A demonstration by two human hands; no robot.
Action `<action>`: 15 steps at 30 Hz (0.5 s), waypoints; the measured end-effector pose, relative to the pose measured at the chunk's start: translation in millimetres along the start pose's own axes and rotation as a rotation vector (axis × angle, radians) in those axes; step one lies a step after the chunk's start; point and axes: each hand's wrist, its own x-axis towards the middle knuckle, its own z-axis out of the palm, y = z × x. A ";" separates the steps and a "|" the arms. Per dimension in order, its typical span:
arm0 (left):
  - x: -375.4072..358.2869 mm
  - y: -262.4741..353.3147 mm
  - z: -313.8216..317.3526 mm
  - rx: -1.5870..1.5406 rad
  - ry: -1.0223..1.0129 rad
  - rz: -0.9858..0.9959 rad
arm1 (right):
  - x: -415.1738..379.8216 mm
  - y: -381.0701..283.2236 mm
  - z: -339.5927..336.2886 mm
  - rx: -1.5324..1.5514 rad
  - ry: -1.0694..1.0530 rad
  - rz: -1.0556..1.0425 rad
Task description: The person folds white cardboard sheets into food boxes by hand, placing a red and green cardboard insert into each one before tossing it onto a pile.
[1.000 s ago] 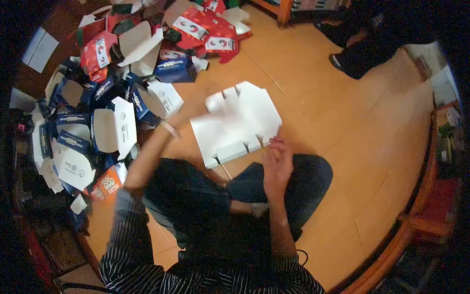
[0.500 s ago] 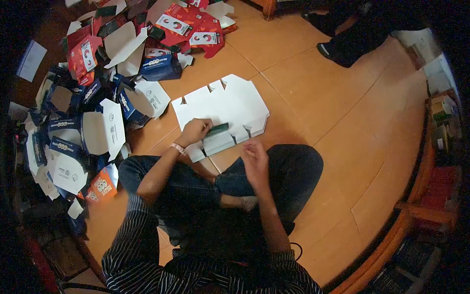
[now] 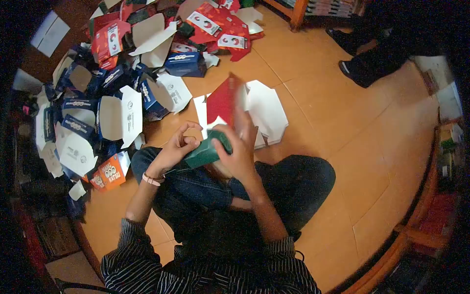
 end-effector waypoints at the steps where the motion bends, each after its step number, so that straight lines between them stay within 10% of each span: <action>1: -3.9 -1.3 3.2 -0.050 0.060 0.012 | 0.8 -3.8 -0.9 -0.077 -0.115 -0.042; 5: -11.3 -6.3 -10.5 0.027 -0.089 0.092 | 0.2 2.5 2.9 0.107 -0.256 -0.056; 9: -27.5 -12.8 -22.2 -0.582 -0.256 0.295 | -3.5 28.3 -2.4 0.065 0.127 0.141; 11: -25.6 -33.5 -10.9 0.033 0.149 0.337 | -4.5 35.7 -7.1 -0.019 0.271 0.080; 15: -11.3 2.3 43.1 0.043 0.676 0.554 | -3.6 0.4 -14.4 -0.101 0.383 0.026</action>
